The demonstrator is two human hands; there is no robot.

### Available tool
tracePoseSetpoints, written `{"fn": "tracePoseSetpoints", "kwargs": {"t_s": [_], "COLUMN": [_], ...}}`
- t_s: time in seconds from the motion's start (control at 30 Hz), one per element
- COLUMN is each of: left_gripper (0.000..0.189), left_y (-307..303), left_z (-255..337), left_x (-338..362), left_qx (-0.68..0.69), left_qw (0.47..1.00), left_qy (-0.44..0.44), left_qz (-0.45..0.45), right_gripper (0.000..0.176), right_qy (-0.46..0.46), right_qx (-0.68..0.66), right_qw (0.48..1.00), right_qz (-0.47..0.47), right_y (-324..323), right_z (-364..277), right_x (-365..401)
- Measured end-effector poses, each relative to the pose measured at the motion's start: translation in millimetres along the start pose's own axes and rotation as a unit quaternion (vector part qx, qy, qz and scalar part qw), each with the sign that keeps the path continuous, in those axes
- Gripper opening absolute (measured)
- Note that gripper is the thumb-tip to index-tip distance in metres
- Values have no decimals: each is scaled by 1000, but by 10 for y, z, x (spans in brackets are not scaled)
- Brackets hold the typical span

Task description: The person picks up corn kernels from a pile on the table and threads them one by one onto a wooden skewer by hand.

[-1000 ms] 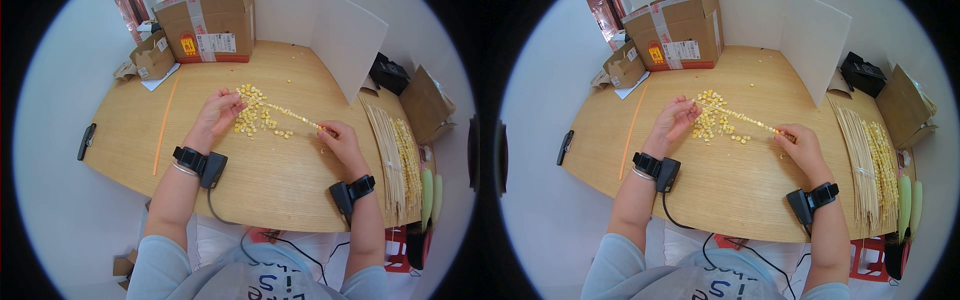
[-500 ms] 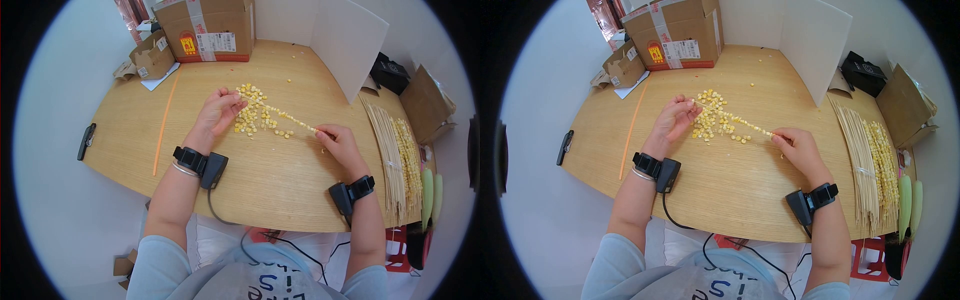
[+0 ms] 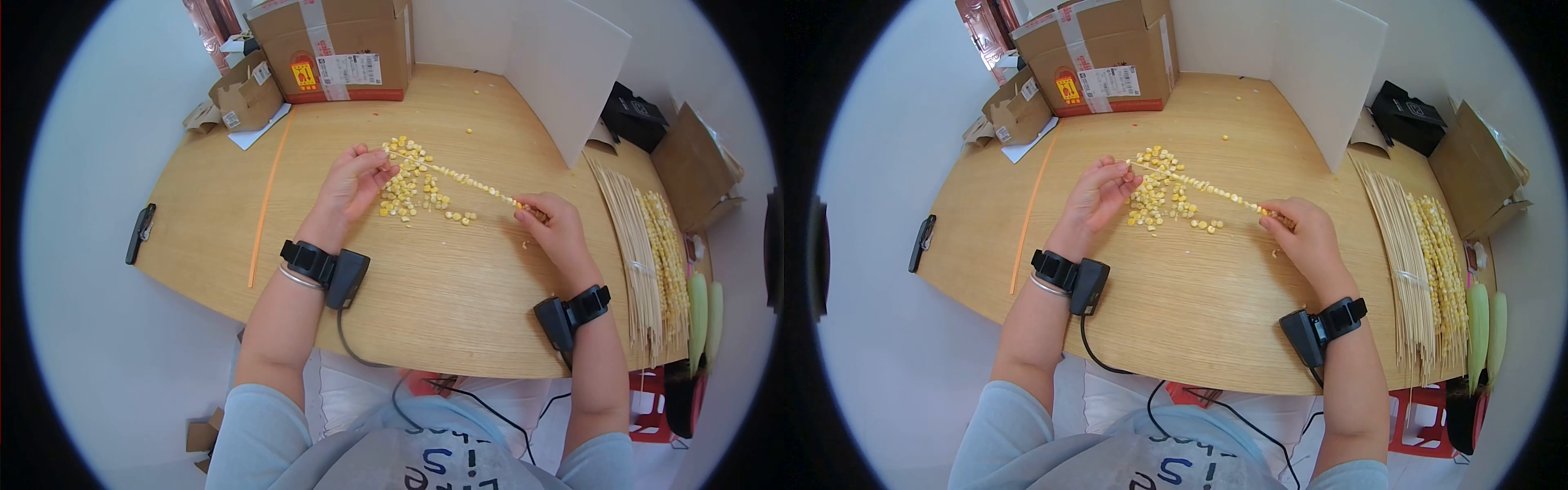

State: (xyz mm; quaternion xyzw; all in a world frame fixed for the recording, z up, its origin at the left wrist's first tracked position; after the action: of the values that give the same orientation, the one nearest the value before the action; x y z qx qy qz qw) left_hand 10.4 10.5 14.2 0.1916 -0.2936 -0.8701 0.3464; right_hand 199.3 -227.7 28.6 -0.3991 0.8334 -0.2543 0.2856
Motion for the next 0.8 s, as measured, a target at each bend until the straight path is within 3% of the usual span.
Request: {"fn": "tracePoseSetpoints", "kwargs": {"t_s": [0.33, 0.8], "left_gripper": [16, 16], "left_y": [-49, -43], "left_z": [-15, 0], "left_x": [-17, -18], "left_qx": [6, 6], "left_qw": [1000, 1000], "left_qy": [-1, 4], "left_qz": [-2, -7], "right_gripper": [18, 19], "right_qy": [-46, -13], "right_qx": [48, 1], "right_qw": [998, 1000], "right_qz": [9, -17], "right_y": [-15, 41], "right_z": [-44, -46], "right_x": [-2, 19]}}
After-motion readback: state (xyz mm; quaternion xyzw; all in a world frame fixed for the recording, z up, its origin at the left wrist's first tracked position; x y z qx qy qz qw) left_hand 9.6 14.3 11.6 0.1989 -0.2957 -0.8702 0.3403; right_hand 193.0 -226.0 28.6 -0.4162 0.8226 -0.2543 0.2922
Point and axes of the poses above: each hand's wrist, its own x-axis away from the middle knuckle, its own y-axis out of the palm, z = x × y, the point moved 2 cm from there along -x, towards the middle knuckle, and after that the axes turned 7 degrees about y, right-handed, at the moved point
